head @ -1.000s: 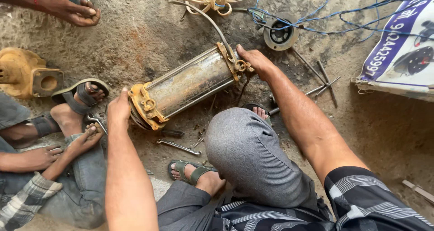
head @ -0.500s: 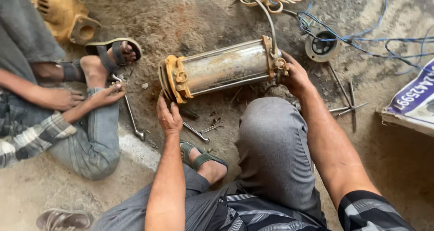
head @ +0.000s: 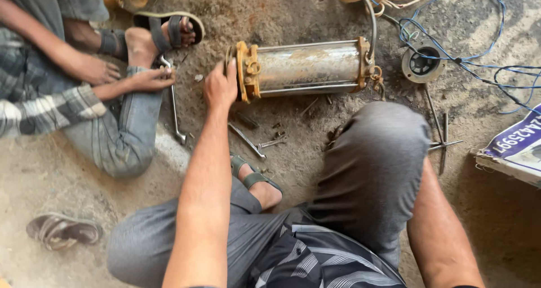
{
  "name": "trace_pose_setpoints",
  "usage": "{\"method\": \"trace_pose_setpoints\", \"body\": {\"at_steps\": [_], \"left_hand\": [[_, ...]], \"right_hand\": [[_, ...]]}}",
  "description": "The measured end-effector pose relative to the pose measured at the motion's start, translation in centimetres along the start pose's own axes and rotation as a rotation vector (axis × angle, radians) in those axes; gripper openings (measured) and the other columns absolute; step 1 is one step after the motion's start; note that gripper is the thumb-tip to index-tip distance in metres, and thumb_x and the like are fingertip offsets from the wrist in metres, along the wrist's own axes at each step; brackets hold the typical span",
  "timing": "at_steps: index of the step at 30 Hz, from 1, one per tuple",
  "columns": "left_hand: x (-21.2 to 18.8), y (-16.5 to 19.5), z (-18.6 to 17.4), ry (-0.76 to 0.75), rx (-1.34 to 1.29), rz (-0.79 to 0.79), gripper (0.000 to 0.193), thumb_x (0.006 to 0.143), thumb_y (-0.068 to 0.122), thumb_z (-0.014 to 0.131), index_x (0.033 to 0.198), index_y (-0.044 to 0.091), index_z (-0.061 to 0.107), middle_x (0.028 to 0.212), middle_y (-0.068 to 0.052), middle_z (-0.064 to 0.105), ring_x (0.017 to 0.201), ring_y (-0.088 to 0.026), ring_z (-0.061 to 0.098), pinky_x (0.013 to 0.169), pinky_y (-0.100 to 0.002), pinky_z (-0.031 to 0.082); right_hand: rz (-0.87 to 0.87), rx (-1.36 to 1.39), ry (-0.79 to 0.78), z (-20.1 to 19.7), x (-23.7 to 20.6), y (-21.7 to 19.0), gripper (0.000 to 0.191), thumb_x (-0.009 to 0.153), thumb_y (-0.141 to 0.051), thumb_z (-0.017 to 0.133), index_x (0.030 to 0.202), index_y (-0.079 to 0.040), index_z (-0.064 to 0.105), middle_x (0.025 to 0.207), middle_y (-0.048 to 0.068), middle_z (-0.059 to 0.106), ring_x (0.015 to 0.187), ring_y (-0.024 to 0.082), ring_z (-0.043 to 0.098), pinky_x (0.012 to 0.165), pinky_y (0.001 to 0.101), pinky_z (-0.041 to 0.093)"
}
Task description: The person disassembles a water pump using a wrench and hammer, then reassembles it by hand. They loosen bolts, remove the pump head, and reattach it to the cylindrical body.
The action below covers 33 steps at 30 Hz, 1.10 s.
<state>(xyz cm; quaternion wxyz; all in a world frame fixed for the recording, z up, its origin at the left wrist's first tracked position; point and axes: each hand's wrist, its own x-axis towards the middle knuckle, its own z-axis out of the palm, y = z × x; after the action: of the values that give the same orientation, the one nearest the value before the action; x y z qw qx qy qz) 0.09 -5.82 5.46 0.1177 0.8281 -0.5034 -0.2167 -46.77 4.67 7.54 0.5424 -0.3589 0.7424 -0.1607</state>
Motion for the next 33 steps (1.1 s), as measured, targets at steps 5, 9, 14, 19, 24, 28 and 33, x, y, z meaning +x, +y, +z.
{"method": "trace_pose_setpoints", "body": {"at_steps": [5, 9, 14, 19, 24, 28, 33], "left_hand": [[2.1, 2.3, -3.6, -0.270, 0.034, -0.201, 0.069, 0.101, 0.065, 0.045, 0.151, 0.018, 0.049, 0.155, -0.014, 0.049, 0.140, -0.035, 0.049, 0.116, -0.058, 0.034], [1.1, 1.4, -6.3, -0.288, 0.165, -0.089, 0.063, 0.095, 0.065, 0.057, 0.142, 0.024, 0.057, 0.146, -0.015, 0.052, 0.134, -0.038, 0.049, 0.111, -0.058, 0.036], [0.1, -2.7, -9.2, 0.117, 0.127, -0.006, 0.037, 0.096, 0.050, 0.069, 0.109, 0.016, 0.078, 0.113, -0.015, 0.075, 0.108, -0.037, 0.069, 0.093, -0.051, 0.053], [-4.5, -6.3, -5.0, -0.177, 0.148, -0.313, 0.029, 0.091, 0.035, 0.072, 0.109, 0.014, 0.076, 0.116, -0.017, 0.074, 0.107, -0.035, 0.070, 0.092, -0.048, 0.054], [-11.1, -4.5, 3.4, -0.496, 0.104, 0.017, 0.033, 0.082, 0.042, 0.078, 0.102, 0.017, 0.082, 0.108, -0.015, 0.075, 0.101, -0.036, 0.071, 0.090, -0.046, 0.056], [-13.0, -2.8, 6.7, -0.775, 0.079, 0.165, 0.038, 0.083, 0.048, 0.078, 0.105, 0.016, 0.081, 0.100, -0.017, 0.080, 0.096, -0.032, 0.076, 0.089, -0.043, 0.058], [-6.8, -4.5, 0.5, -0.825, 0.265, 0.043, 0.060, 0.077, 0.054, 0.083, 0.121, 0.014, 0.077, 0.118, -0.016, 0.078, 0.110, -0.030, 0.075, 0.100, -0.043, 0.055]], "right_hand": [[-0.125, 0.125, 0.159, -3.1, -3.4, -0.1, 0.044, 0.096, -0.044, 0.058, 0.127, -0.013, 0.067, 0.117, 0.008, 0.070, 0.103, 0.021, 0.069, 0.086, 0.0374, 0.059], [-0.191, 0.192, 0.236, -5.5, -4.3, 0.6, 0.045, 0.097, -0.045, 0.058, 0.128, -0.013, 0.067, 0.118, 0.008, 0.070, 0.104, 0.022, 0.069, 0.087, 0.0384, 0.059], [-0.237, 0.262, 0.280, -6.7, -4.8, 1.3, 0.046, 0.097, -0.045, 0.056, 0.129, -0.013, 0.066, 0.119, 0.008, 0.070, 0.104, 0.023, 0.069, 0.088, 0.0397, 0.058], [-0.208, 0.296, 0.246, -4.0, -5.4, 2.7, 0.048, 0.098, -0.046, 0.055, 0.131, -0.013, 0.065, 0.120, 0.009, 0.070, 0.105, 0.024, 0.069, 0.088, 0.0411, 0.058], [-0.125, 0.262, 0.096, 1.5, -5.9, 4.6, 0.049, 0.099, -0.046, 0.054, 0.132, -0.013, 0.065, 0.121, 0.009, 0.070, 0.106, 0.025, 0.069, 0.089, 0.0424, 0.057], [-0.059, 0.211, -0.046, 4.6, -5.9, 5.7, 0.050, 0.099, -0.047, 0.053, 0.133, -0.013, 0.064, 0.122, 0.009, 0.070, 0.107, 0.026, 0.069, 0.090, 0.0434, 0.056], [-0.036, 0.168, -0.124, 5.3, -5.9, 6.1, 0.051, 0.100, -0.047, 0.052, 0.135, -0.012, 0.063, 0.123, 0.009, 0.070, 0.107, 0.027, 0.069, 0.090, 0.0447, 0.056]]}}
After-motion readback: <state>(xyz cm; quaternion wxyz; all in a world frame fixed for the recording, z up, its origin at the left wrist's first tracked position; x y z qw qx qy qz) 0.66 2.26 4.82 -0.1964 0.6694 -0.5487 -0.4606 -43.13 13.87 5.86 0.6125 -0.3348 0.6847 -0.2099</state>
